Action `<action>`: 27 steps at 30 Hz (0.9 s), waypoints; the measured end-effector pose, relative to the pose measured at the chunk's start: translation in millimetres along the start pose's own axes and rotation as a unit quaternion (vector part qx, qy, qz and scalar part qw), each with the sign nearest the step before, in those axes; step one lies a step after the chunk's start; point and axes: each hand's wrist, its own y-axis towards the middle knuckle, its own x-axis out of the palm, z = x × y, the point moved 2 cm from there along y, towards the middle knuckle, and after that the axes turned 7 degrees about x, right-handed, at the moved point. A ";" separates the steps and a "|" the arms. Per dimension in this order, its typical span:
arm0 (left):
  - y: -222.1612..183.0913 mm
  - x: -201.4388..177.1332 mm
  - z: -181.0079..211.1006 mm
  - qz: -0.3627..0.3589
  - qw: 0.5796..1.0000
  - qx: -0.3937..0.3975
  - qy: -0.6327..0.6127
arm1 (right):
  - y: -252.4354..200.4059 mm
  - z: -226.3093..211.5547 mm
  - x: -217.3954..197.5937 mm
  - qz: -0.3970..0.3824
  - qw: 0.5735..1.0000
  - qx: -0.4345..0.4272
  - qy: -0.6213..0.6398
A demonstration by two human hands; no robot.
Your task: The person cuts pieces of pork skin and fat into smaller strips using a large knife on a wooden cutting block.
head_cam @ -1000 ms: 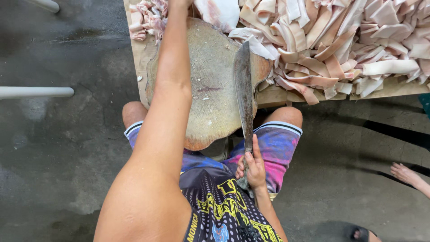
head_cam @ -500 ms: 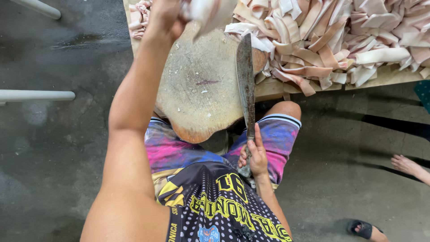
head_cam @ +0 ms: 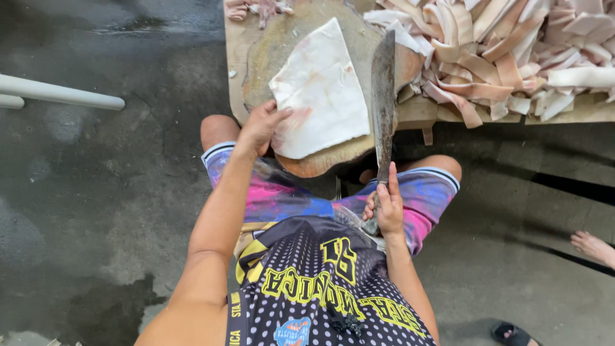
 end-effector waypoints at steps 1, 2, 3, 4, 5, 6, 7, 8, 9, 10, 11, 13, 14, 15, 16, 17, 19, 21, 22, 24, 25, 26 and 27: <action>3.7 7.1 -1.2 -0.024 0.999 0.027 -0.009 | 3.4 -1.4 2.9 0.002 1.000 -0.011 -0.016; 2.1 13.9 -5.8 -0.011 0.999 0.050 -0.017 | 1.8 -0.2 4.1 0.005 1.000 -0.015 -0.027; -1.5 20.3 -9.7 0.002 0.997 0.073 -0.024 | 0.3 1.3 5.5 0.009 0.999 -0.020 -0.038; -4.3 24.6 -9.8 0.018 0.994 0.099 -0.034 | 2.9 0.0 6.3 0.009 0.998 -0.025 -0.052; -6.7 26.8 -7.6 0.023 0.995 0.089 -0.045 | 6.7 -2.2 7.3 0.007 0.997 -0.033 -0.066; -5.9 27.7 -1.5 0.025 0.995 0.077 -0.055 | 10.0 -3.9 8.4 0.008 0.996 -0.041 -0.078; -3.9 28.2 5.9 0.027 0.995 0.064 -0.065 | 14.8 -6.5 8.2 0.010 0.995 -0.050 -0.089; -0.3 27.5 13.2 0.017 0.998 0.039 -0.043 | 14.0 -4.1 7.6 0.009 0.996 -0.039 -0.077; 8.7 23.6 24.3 0.008 1.000 0.014 -0.021 | 13.7 -1.9 5.9 0.009 0.998 -0.028 -0.064; 22.3 23.1 34.4 -0.004 1.000 -0.010 0.002 | 13.5 -2.1 2.4 0.011 0.999 -0.018 -0.050; 39.5 25.0 43.3 -0.005 1.000 -0.017 -0.013 | 11.6 -1.8 -0.7 0.009 1.000 -0.010 -0.026; 68.8 23.8 55.3 -0.012 0.999 -0.009 0.034 | 10.9 -0.5 -0.6 -0.013 1.000 0.009 0.014; 85.4 31.0 60.4 -0.028 0.995 0.007 0.096 | 13.9 -4.1 0.3 -0.029 0.999 0.009 0.020; 96.7 36.7 64.3 -0.043 0.986 0.023 0.159 | 16.4 -8.6 0.5 -0.044 0.999 0.008 0.025; 103.8 43.8 67.9 -0.074 0.980 0.049 0.180 | 17.7 -10.4 0.9 -0.056 0.998 0.007 0.035; 109.3 52.6 72.7 -0.105 0.971 0.076 0.201 | 21.6 -12.8 -0.7 -0.056 0.998 0.012 0.033; 105.0 68.3 75.2 -0.146 0.971 0.063 0.177 | 20.4 -5.8 -3.0 -0.037 0.998 0.029 0.042; 77.0 73.5 74.2 -0.135 0.988 -0.015 0.071 | 12.1 2.8 -13.6 -0.046 0.997 0.022 0.058; 65.8 79.8 84.7 -0.122 0.992 -0.023 0.008 | 18.0 2.1 -14.6 -0.058 0.996 0.013 0.065; 29.4 93.7 95.1 -0.088 0.988 -0.041 -0.120 | 22.9 4.6 -17.1 -0.057 0.996 0.027 0.068; 5.3 99.5 94.1 -0.073 0.985 -0.033 -0.153 | 20.0 8.1 -17.9 -0.058 0.995 0.037 0.070; -10.6 105.1 98.4 -0.060 0.980 -0.011 -0.187 | 27.9 3.5 -17.0 -0.068 0.994 0.031 0.075; -24.4 107.0 100.3 -0.047 0.974 0.010 -0.221 | 33.6 -0.7 -15.3 -0.079 0.993 0.026 0.081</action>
